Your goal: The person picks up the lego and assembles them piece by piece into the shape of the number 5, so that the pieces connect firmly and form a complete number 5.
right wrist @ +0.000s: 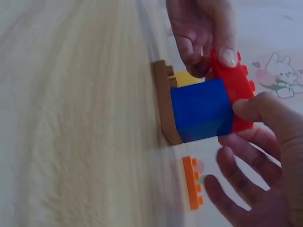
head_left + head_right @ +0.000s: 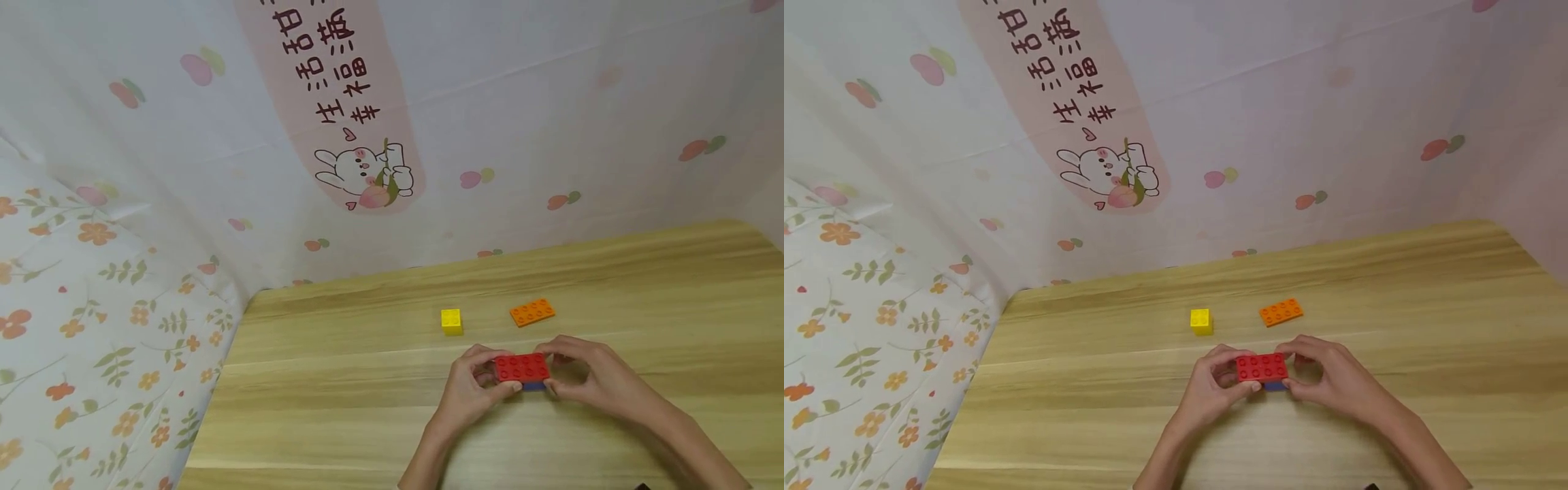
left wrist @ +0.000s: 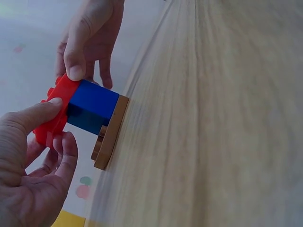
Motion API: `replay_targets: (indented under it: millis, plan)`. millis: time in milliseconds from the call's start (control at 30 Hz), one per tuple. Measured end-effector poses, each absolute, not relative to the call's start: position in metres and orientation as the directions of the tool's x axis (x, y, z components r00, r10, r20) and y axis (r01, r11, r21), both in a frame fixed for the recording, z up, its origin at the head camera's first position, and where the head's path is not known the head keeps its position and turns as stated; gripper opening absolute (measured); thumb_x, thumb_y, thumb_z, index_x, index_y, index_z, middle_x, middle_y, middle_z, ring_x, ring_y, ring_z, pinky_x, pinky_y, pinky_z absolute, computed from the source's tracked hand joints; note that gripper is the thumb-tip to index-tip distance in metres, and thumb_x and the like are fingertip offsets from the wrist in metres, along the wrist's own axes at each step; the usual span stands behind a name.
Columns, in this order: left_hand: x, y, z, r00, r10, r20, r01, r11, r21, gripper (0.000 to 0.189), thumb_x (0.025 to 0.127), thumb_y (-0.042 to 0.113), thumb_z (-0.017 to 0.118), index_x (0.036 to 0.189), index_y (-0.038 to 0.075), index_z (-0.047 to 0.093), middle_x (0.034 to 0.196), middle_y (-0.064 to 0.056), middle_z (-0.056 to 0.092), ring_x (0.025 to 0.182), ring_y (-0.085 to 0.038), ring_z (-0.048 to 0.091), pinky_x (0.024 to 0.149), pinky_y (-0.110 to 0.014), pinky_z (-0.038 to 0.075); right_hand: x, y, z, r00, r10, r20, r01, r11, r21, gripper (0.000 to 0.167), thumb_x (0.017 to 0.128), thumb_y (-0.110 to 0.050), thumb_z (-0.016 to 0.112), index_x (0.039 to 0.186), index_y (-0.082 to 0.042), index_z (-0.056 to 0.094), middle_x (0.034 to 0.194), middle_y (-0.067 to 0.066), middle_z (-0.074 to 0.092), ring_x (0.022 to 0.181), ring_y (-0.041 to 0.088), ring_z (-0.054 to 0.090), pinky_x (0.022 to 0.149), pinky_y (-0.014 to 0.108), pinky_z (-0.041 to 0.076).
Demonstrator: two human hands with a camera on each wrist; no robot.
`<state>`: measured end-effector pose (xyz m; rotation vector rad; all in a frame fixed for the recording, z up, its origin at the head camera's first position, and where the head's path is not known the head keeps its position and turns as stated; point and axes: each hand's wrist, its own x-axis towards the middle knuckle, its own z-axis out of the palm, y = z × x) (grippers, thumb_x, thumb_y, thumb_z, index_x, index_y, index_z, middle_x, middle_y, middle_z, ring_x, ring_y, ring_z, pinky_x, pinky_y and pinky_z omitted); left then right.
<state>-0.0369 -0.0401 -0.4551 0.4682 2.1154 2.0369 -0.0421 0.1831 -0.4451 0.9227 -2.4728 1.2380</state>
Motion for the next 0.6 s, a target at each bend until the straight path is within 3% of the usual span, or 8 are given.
replay_targets:
  millis: [200, 400, 600]
  plan:
    - [-0.0368, -0.0421, -0.4535, -0.936, 0.345, 0.074, 0.089, 0.025, 0.996, 0.036, 0.073, -0.002, 0.076, 0.107, 0.002, 0.067, 0.094, 0.004, 0.054, 0.085, -0.006, 0.06, 0.075, -0.027, 0.053, -0.0406, 0.1819, -0.4409, -0.802, -0.451, 0.392, -0.584, 0.453, -0.674, 0.044, 0.068, -0.007, 0.081, 0.107, -0.017, 0.063, 0.094, -0.015, 0.058, 0.074, 0.006, 0.054, 0.065, 0.023, 0.05]
    - [-0.0368, -0.0431, -0.4534, -0.932, 0.352, 0.084, 0.103, 0.036, 0.994, 0.035, 0.074, 0.0, 0.076, 0.107, 0.002, 0.067, 0.094, 0.004, 0.054, 0.083, -0.005, 0.059, 0.074, -0.026, 0.053, -0.0406, 0.178, -0.4452, -0.819, -0.43, 0.38, -0.55, 0.403, -0.731, 0.042, 0.072, -0.014, 0.08, 0.112, -0.019, 0.065, 0.095, -0.012, 0.057, 0.073, 0.008, 0.049, 0.056, 0.023, 0.042]
    - [-0.0364, -0.0423, -0.4504, -0.933, 0.353, 0.068, 0.088, 0.04, 0.995, 0.035, 0.074, -0.001, 0.076, 0.107, 0.002, 0.067, 0.094, 0.003, 0.055, 0.083, -0.005, 0.058, 0.075, -0.025, 0.053, -0.0386, 0.1778, -0.4492, -0.872, -0.413, 0.265, -0.413, 0.326, -0.85, 0.036, 0.08, -0.012, 0.073, 0.113, -0.022, 0.065, 0.107, -0.007, 0.061, 0.09, 0.01, 0.056, 0.069, 0.025, 0.051]
